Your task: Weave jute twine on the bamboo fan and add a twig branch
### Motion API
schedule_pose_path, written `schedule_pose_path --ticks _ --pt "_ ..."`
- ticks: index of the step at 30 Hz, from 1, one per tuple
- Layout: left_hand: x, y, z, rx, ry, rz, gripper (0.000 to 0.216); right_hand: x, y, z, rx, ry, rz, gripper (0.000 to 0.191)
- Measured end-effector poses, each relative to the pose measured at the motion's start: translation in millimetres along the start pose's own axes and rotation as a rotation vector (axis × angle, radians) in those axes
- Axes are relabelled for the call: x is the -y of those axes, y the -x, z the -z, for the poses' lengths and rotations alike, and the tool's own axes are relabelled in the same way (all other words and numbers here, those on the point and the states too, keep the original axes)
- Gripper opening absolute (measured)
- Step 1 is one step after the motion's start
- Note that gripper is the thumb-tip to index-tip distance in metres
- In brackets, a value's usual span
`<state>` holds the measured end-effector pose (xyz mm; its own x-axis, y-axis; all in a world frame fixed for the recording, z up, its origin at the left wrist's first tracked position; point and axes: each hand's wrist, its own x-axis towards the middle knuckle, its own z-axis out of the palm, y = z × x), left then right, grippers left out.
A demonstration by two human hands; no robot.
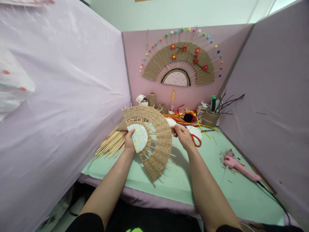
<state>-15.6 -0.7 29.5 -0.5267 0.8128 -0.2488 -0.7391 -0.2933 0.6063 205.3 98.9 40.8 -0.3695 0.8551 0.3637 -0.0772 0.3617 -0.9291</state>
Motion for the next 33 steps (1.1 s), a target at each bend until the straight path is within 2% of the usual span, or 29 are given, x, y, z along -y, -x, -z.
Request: schedule_pose_path --ticks 6,10,13,19,26,33 --pt "2 -2 1 -0.029 -0.013 -0.022 0.033 -8 0 7 -0.024 0.186 0.077 0.046" --pt "1 -2 -1 -0.051 0.006 -0.039 0.033 -5 2 7 -0.089 0.397 0.185 0.043" --pt "1 -1 -2 -0.077 0.007 -0.058 0.034 -2 2 6 -0.133 0.454 0.244 0.041" --pt "0 -1 -4 -0.101 0.008 -0.102 0.031 0 3 5 -0.175 0.432 0.253 0.040" --pt "0 1 -4 -0.089 0.026 -0.083 0.033 2 5 3 -0.081 0.376 0.238 0.039" --pt "-9 -9 -20 -0.053 0.059 -0.078 0.033 6 6 6 -0.101 0.136 0.129 0.037"
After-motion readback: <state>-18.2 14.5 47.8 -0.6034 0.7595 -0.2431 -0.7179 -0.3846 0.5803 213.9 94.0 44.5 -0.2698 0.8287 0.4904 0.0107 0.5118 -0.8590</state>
